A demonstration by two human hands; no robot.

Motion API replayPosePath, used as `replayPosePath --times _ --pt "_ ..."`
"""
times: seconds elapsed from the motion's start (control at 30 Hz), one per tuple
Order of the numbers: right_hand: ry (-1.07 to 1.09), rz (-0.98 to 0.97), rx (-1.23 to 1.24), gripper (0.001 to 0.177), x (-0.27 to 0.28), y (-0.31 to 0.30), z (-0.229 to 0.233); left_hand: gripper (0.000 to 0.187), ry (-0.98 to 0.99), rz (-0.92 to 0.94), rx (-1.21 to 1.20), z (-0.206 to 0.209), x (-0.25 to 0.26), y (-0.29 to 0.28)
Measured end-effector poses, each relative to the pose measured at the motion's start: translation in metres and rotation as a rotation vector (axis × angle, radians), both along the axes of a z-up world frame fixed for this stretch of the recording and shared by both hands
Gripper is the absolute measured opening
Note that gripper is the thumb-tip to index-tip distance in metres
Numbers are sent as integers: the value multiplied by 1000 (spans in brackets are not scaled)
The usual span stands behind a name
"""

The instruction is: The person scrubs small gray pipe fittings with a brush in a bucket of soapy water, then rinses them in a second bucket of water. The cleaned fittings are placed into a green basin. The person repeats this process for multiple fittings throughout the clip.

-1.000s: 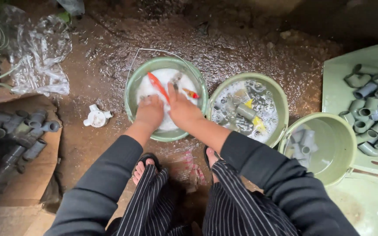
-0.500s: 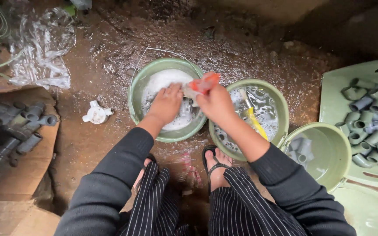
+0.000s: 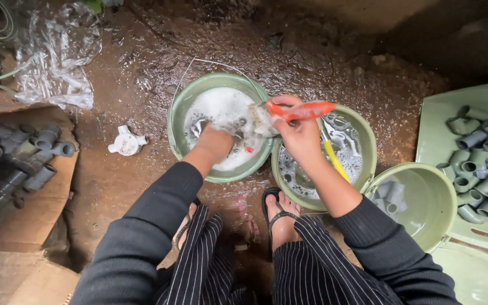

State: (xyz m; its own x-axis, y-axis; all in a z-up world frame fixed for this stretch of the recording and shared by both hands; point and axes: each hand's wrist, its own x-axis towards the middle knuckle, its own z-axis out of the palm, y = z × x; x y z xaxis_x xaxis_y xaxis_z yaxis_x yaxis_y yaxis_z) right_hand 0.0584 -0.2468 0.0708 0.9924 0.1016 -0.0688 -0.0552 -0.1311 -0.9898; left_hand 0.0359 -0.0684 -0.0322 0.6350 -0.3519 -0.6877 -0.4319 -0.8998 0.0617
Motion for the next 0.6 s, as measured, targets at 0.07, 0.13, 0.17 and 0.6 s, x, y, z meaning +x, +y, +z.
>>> replayPosePath --times 0.07,0.13,0.17,0.6 --pt "-24 -14 19 32 -1 -2 -5 21 7 -28 -140 -21 -4 6" --pt "-19 -19 20 31 -2 -2 -4 21 58 26 -139 -37 -6 8" --pt "-17 -22 17 29 -2 -3 -4 21 105 83 -142 -45 -6 8" --pt "166 -208 216 25 -10 6 3 45 42 785 -982 70 8 39"
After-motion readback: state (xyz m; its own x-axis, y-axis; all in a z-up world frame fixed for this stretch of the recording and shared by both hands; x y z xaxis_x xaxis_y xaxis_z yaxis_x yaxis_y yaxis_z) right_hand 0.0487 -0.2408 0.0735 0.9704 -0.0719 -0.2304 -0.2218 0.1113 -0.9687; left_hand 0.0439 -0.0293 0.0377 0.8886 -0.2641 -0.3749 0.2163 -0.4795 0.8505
